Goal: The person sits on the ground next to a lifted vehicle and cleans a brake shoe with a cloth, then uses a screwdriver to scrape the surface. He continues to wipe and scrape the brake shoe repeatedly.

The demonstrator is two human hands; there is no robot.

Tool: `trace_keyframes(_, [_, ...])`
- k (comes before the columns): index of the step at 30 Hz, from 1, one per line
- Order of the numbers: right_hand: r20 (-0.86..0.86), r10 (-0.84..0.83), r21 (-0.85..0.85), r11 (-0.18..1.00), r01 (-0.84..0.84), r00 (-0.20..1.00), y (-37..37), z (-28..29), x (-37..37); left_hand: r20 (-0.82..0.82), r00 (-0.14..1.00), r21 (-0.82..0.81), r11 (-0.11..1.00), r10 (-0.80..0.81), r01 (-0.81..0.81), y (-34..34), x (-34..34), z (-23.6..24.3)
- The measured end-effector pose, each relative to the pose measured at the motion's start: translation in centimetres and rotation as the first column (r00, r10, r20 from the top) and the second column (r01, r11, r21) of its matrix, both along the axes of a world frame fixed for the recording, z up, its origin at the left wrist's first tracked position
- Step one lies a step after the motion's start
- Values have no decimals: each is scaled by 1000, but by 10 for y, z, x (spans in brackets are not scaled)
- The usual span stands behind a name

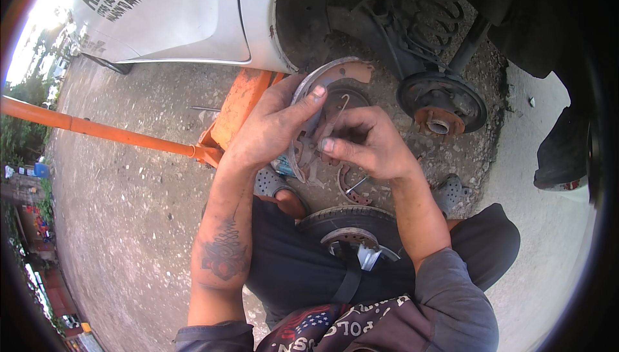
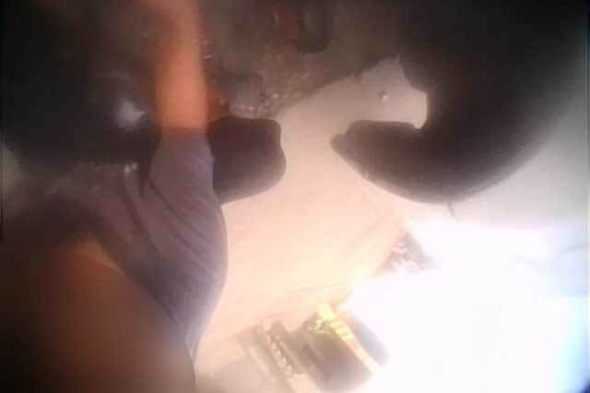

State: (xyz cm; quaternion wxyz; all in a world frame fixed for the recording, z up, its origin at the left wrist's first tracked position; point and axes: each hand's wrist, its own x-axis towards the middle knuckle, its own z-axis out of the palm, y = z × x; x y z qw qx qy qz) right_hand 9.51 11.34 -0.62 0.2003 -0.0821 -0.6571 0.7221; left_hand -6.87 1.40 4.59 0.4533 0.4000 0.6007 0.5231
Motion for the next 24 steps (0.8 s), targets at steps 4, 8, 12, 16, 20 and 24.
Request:
trace_keyframes(4, [-21, -18, -210, 978, 13, 1000, -1, -5, 0, -15, 1000, -32, 999, -26, 25, 0, -2, -6])
trace_keyframes(8, [-204, -112, -439, 898, 11, 973, 3, -13, -4, -174, 978, 101, 990, 113, -96, 5, 1, -15])
trace_keyframes(12, [-111, -170, -342, 932, 123, 979, 12, -13, -2, -308, 888, 167, 938, 343, -304, 7, 2, -20])
trace_keyframes(16, [47, -261, 27, 965, 260, 964, 6, -6, 1, -308, 827, 297, 873, 471, -387, 7, -1, -19])
trace_keyframes(20, [-76, -402, 378, 835, 400, 912, -8, -1, -7, -373, 761, 406, 831, 530, -380, 6, 0, -17])
trace_keyframes(24, [-20, -471, 409, 801, 437, 882, -19, 3, -8, -454, 738, 364, 859, 500, -359, 3, 6, -16])
